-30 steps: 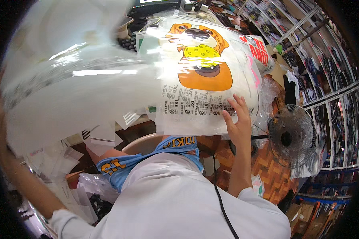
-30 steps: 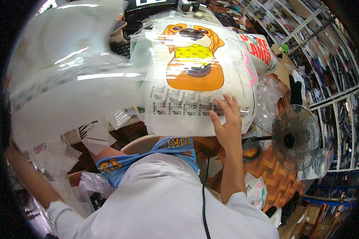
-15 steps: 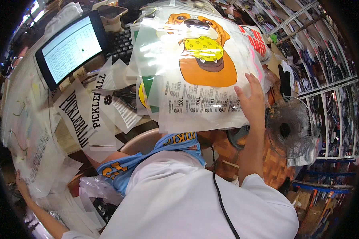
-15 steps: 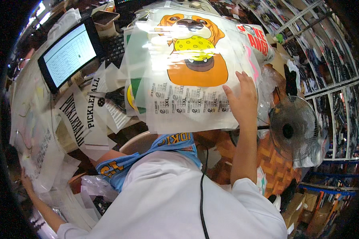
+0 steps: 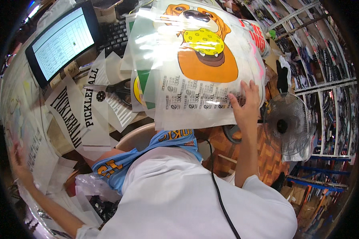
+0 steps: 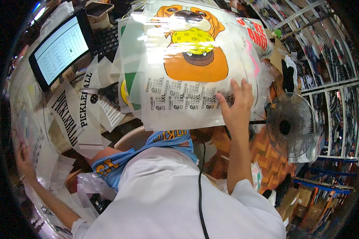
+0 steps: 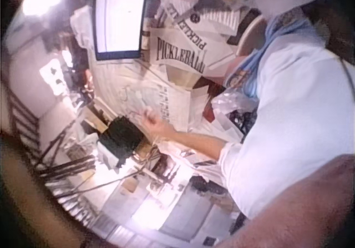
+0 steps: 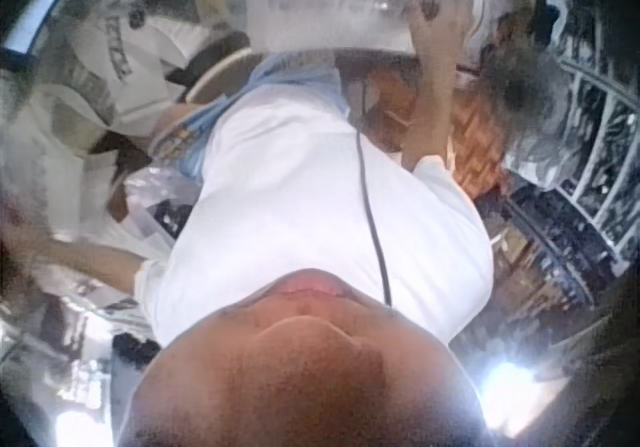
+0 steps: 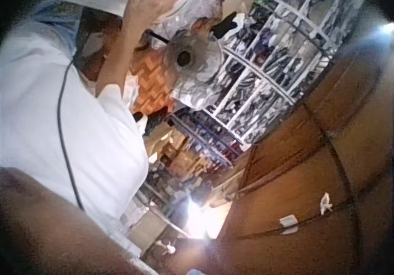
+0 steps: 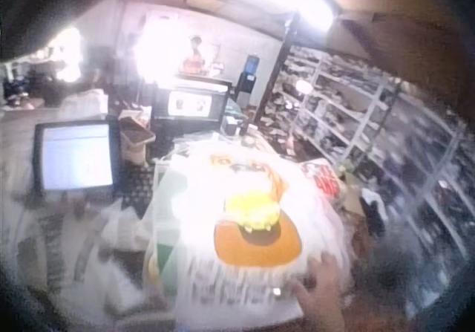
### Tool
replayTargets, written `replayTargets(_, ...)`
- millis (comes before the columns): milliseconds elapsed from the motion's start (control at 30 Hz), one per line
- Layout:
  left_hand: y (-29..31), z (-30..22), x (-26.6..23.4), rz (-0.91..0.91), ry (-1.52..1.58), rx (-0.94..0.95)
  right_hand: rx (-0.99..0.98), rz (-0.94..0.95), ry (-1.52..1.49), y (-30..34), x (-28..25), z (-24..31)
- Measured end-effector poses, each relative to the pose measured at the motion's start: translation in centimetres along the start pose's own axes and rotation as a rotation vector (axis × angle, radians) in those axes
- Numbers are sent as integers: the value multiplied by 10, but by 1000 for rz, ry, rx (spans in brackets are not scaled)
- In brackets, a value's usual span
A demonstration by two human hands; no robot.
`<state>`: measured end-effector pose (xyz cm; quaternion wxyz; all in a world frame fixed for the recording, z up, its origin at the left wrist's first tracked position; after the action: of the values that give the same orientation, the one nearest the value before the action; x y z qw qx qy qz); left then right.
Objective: The person sorts through and organizes several clear plastic-wrapped printing designs on a table, checking a digital tablet and using a computer keyboard and mouse.
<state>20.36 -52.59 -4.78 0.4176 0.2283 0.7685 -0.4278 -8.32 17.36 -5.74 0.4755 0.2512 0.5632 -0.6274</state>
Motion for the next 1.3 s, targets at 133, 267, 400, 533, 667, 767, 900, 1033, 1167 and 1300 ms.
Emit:
replayTargets(133,74,-263,79,432,928,9,45,-18,-102,0,1,3)
replayTargets(267,107,-409,130,615,960,168,47,-57,-122,5,6,-2)
replayTargets(400,115,-443,136,509,936,65,21,-84,-156,13,10,-3)
replayTargets(533,111,-445,140,350,936,116,-11,-41,-184,25,8,-3)
replayTargets(667,108,-451,126,367,848,88,-69,47,-245,39,-5,11)
replayTargets(767,104,-452,126,298,713,204,-104,132,-316,53,-16,29)
replayTargets(900,95,-457,113,286,546,197,105,-20,-435,55,-13,-3)
replayTargets(1033,94,-458,102,-87,458,398,322,-45,-578,54,-21,-34)
replayTargets(1167,83,-460,101,39,738,241,518,73,-922,72,-11,-50)
replayTargets(1300,71,-454,125,423,1293,-176,632,201,-1243,91,3,-40)
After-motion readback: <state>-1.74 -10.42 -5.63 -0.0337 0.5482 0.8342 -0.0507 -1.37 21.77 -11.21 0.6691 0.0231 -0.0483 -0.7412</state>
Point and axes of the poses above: each hand's wrist, its own y-axis away from the middle knuckle, its own x-axis out of the palm, z = x × y, the point moved 4 cm from there along -y, towards the middle knuckle, and after that the axes turned 4 degrees about -z, right-handed, at the moved point
